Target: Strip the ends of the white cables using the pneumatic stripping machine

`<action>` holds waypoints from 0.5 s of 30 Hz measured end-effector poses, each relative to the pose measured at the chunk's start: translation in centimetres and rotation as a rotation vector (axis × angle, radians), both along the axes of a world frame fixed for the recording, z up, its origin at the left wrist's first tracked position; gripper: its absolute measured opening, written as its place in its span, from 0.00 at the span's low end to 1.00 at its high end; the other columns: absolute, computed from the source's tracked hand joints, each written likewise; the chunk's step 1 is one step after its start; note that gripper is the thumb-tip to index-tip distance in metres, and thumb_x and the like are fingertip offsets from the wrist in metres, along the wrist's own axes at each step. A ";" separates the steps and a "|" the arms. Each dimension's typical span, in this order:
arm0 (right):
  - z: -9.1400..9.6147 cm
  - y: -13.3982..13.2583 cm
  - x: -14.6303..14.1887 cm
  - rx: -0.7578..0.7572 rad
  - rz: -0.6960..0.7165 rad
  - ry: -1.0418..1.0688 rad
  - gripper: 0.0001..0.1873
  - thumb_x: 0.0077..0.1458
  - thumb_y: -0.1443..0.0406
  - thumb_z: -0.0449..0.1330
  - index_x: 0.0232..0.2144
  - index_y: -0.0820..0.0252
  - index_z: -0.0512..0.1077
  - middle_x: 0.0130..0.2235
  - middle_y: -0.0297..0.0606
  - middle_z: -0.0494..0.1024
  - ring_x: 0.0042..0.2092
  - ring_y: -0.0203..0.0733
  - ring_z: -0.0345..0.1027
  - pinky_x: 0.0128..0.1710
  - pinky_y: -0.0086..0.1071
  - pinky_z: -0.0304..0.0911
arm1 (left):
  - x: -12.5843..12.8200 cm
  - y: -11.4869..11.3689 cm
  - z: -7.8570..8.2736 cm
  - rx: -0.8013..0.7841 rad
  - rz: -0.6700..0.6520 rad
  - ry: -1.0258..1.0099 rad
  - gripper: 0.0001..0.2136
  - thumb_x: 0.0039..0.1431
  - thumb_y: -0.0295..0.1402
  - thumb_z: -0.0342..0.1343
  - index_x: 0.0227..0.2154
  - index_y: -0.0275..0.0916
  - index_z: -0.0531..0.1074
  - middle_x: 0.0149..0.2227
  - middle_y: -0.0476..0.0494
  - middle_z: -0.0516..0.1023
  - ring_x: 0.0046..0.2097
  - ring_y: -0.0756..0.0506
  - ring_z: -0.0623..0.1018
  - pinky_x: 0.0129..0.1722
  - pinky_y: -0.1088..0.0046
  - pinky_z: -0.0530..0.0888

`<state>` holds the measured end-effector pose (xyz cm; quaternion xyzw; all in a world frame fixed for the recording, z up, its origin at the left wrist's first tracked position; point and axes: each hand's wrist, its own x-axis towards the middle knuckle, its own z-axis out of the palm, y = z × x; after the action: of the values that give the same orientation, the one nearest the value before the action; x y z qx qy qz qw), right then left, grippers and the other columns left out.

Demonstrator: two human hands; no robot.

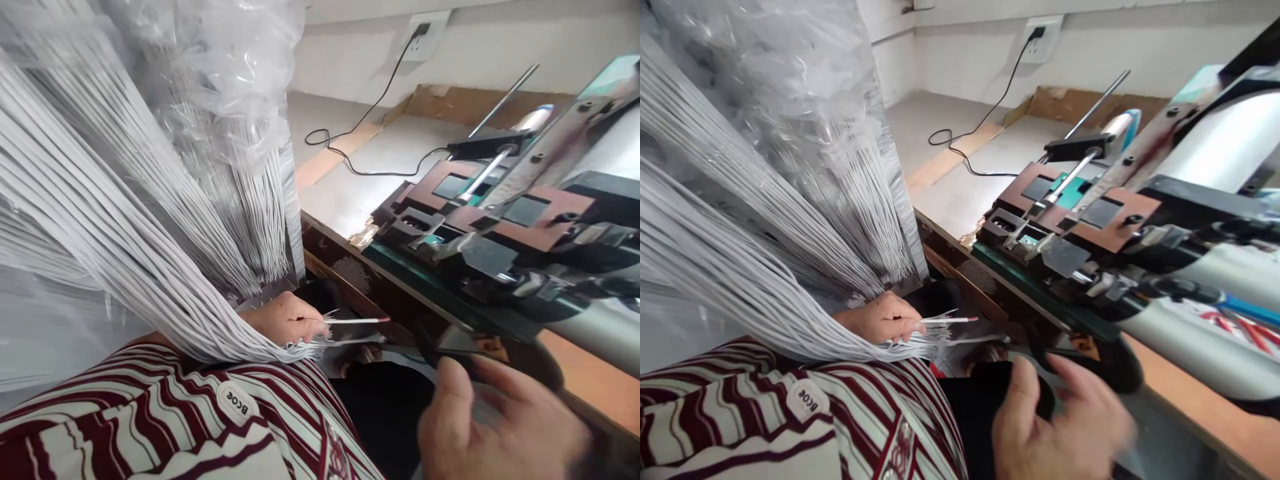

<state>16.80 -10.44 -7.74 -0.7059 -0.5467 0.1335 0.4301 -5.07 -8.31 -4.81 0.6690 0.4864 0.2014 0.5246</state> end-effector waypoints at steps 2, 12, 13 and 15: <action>1.1 0.5 -1.1 -0.179 0.172 0.068 0.17 0.51 0.53 0.51 0.28 0.60 0.70 0.24 0.39 0.70 0.27 0.43 0.62 0.29 0.35 0.56 | 0.0 -0.1 0.3 0.014 -0.055 0.010 0.14 0.55 0.30 0.47 0.32 0.29 0.77 0.21 0.45 0.72 0.21 0.52 0.68 0.24 0.78 0.65; -7.1 1.4 -1.5 -0.372 0.068 0.743 0.14 0.43 0.56 0.60 0.19 0.61 0.67 0.18 0.29 0.63 0.21 0.33 0.55 0.21 0.28 0.52 | -2.7 -1.8 -1.4 -0.194 0.188 -0.126 0.08 0.51 0.32 0.53 0.30 0.38 0.77 0.30 0.45 0.77 0.33 0.47 0.75 0.35 0.75 0.68; -8.7 1.5 -1.0 -0.389 -0.025 0.777 0.14 0.41 0.55 0.62 0.20 0.61 0.68 0.18 0.29 0.64 0.21 0.33 0.55 0.21 0.28 0.53 | -3.7 -2.0 -1.3 -0.191 0.334 -0.150 0.09 0.50 0.32 0.54 0.33 0.39 0.76 0.36 0.44 0.77 0.39 0.46 0.74 0.39 0.74 0.67; -11.5 1.3 -0.4 -0.617 0.011 0.832 0.18 0.33 0.54 0.65 0.22 0.63 0.69 0.18 0.31 0.68 0.21 0.34 0.58 0.20 0.29 0.55 | -6.1 -2.4 -0.3 -0.247 0.633 -0.281 0.12 0.53 0.32 0.51 0.40 0.40 0.73 0.44 0.43 0.75 0.47 0.45 0.72 0.44 0.69 0.66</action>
<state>16.38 -9.10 -19.23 -0.6842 -0.2684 0.5602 0.3822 -11.19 -10.66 -5.06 0.3828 0.6130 0.3833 0.5750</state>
